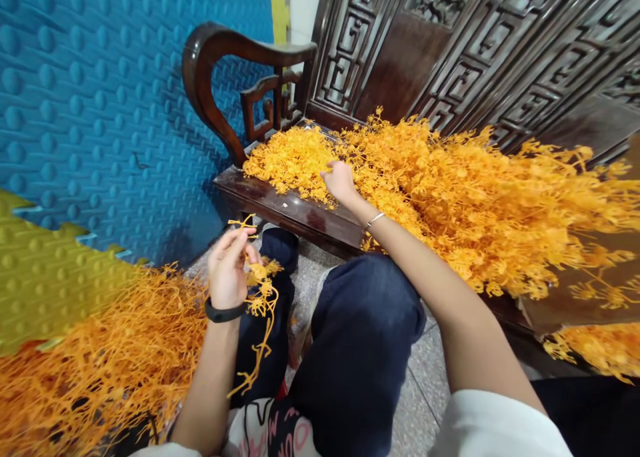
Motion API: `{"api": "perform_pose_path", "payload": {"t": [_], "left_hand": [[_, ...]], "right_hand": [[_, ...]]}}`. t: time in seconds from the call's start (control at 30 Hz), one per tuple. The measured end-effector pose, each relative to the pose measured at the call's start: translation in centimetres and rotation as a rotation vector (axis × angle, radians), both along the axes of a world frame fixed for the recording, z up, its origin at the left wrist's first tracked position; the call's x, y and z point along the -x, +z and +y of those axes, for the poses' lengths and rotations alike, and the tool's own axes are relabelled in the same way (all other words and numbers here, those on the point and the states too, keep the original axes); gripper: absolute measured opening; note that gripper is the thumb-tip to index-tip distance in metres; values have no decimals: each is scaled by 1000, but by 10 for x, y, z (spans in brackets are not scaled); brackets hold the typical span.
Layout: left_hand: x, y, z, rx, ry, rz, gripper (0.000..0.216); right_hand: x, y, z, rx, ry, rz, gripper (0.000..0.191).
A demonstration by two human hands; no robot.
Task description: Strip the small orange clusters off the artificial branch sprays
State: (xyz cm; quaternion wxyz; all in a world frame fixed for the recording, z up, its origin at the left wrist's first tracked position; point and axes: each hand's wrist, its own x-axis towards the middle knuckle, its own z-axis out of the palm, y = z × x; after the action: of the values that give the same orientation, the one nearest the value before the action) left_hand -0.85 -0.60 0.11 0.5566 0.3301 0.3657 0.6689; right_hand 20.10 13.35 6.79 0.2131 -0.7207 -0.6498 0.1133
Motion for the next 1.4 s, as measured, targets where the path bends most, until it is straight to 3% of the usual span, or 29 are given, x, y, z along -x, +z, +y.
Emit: {"api": "perform_pose_path", "payload": {"t": [0.13,0.2,0.3,0.4,0.43,0.5,0.6,0.7,0.77,0.9,1.17,1.23,1.33,1.4], "left_hand": [[1,-3,4,4,-21,24,22],[1,-4,5,22,-5,37,24],[-1,-7,6,34,39,60,27],[-2,-9,6,16,78,79,30],[-3,-10,6,6,86,84,31],[-3,-11,7,-16,98,88,32],[-4,-11,7,-46,116,73,39],[-5,-11,8,-60,103,36,50],[-4,-12,8,-42,41,39,46],[-3,-11,7,-8,-119,105,16],[-26,3,-2,56,-4,-94,25],[-27,4,-4,72,48,-106,27],[-17,4,-3,54,167,-129,28],[-7,2,-1,21,205,-128,25]], "right_hand": [[6,-4,2,-12,-56,28,64],[14,0,-3,48,10,60,57],[34,10,-22,368,387,184,28],[58,20,-48,882,925,241,37],[65,23,-56,971,1033,199,40],[77,25,-69,917,1096,39,43],[85,23,-77,600,1073,-163,42],[84,20,-75,452,1069,-137,29],[81,20,-72,430,1047,-17,29],[74,26,-66,430,993,58,33],[62,31,-58,431,977,13,33],[55,35,-51,326,819,-6,31],[31,41,-36,-18,411,-35,28],[10,39,-24,-129,212,-4,28]]}}
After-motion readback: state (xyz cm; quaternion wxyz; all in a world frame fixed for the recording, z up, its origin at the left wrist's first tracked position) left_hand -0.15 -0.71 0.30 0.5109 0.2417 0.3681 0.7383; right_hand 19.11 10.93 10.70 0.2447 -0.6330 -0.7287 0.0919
